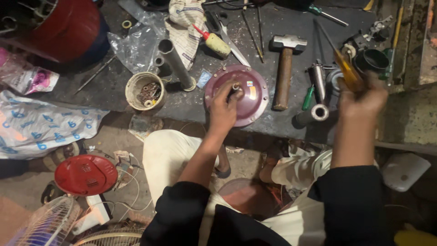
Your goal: The person uses a hammer and a metal rod to tap and adjust a small metal component on a maroon plastic lid. They repeatedly reposition the lid and strike the component, then remove the metal piece from the lid at the end.
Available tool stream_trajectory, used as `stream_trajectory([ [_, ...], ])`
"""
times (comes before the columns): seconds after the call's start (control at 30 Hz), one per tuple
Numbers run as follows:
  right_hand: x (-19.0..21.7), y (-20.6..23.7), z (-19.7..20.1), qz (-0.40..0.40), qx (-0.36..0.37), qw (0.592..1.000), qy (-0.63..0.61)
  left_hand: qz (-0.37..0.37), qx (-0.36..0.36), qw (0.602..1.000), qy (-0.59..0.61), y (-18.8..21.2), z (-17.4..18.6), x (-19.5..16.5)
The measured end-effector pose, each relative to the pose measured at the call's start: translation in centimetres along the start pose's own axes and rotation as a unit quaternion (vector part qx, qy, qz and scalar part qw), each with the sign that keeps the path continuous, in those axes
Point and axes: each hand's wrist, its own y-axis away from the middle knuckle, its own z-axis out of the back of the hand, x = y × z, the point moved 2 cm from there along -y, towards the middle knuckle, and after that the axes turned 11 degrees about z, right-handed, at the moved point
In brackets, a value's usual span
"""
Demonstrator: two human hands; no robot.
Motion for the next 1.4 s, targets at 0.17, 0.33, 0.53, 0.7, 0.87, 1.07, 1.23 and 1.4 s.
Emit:
stream_trajectory([
  [0.17, -1.6, 4.1, -5.4, -0.051, 0.074, 0.959, 0.269, 0.05, 0.023, 0.997, 0.049, -0.7, -0.2, 0.8],
  [0.33, -1.8, 10.6, -9.8, 0.139, 0.181, 0.873, 0.431, -0.004, 0.054, 0.998, 0.04, -0.6, 0.2, 0.7],
  [0.53, -4.6, 18.4, -11.5, 0.098, 0.297, 0.841, 0.44, 0.036, 0.055, 0.99, 0.128, -0.9, -0.6, 2.0],
  [0.7, -6.9, 22.1, -14.0, 0.187, 0.395, 0.773, 0.46, 0.072, 0.054, 0.98, 0.176, -0.9, -1.2, 2.9],
  [0.87, -9.2, 21.2, -17.4, 0.149, 0.43, 0.761, 0.463, 0.005, 0.003, 0.999, 0.038, -0.5, -0.4, 2.3],
  [1.07, -10.0, 19.4, -17.9, 0.225, 0.479, 0.658, 0.536, 0.002, 0.034, 0.998, 0.049, -0.7, -0.4, 2.0],
  [1.23, -10.1, 19.9, -17.8, 0.274, 0.472, 0.638, 0.542, 0.023, 0.043, 0.998, 0.044, -0.8, -0.3, 2.4],
  [1.4, -9.6, 20.5, -18.3, 0.252, 0.456, 0.647, 0.557, -0.008, 0.039, 0.999, -0.009, -0.8, 0.1, 2.3],
])
